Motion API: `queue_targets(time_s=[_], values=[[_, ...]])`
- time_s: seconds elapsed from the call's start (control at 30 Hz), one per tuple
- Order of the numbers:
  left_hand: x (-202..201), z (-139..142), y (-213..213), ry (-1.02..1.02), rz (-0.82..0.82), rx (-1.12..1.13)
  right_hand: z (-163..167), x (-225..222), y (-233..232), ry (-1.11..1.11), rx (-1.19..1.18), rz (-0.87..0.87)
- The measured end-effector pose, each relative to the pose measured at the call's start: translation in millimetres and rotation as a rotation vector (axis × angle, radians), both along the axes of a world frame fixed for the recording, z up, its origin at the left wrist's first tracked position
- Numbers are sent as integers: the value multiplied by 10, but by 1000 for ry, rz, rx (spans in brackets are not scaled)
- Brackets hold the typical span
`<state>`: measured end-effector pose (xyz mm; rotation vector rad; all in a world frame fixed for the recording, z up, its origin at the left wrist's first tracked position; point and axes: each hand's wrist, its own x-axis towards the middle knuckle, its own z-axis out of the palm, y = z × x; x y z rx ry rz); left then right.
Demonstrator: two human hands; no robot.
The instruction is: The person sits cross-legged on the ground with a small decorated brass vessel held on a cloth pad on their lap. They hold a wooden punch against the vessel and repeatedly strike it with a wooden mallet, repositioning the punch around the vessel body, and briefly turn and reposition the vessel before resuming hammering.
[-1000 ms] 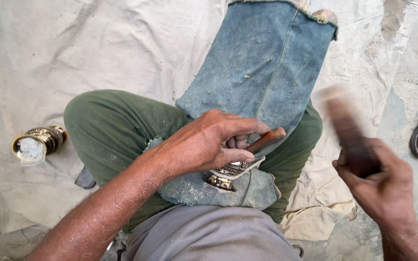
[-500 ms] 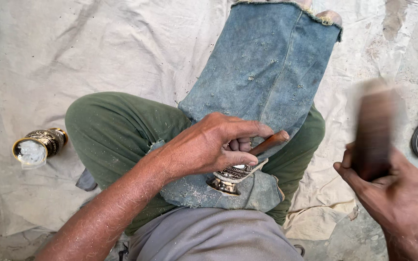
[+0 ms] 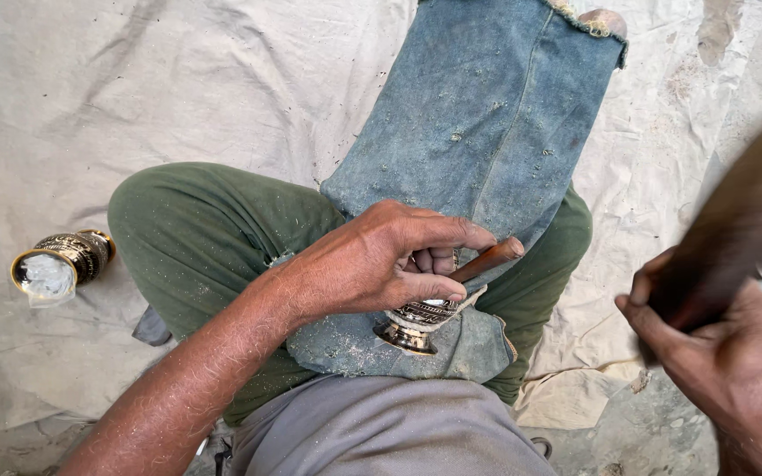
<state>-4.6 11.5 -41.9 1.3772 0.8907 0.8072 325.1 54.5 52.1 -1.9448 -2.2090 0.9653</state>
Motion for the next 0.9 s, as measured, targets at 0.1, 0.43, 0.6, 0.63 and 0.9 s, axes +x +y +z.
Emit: queue_targets(time_s=[0.1, 0.43, 0.6, 0.63, 0.9], values=[[-19, 49, -61, 34, 88, 101, 8, -48, -29, -247, 68, 132], [119, 248, -336, 212, 443, -173, -121, -327, 0, 126, -11, -206], [191, 286, -366, 281, 566, -227, -38, -429, 162, 3, 155, 107], [200, 303, -370, 305, 577, -208, -17, -448, 203, -66, 201, 148], [196, 433, -309, 461, 480, -230, -33, -529, 471, -310, 85, 341]])
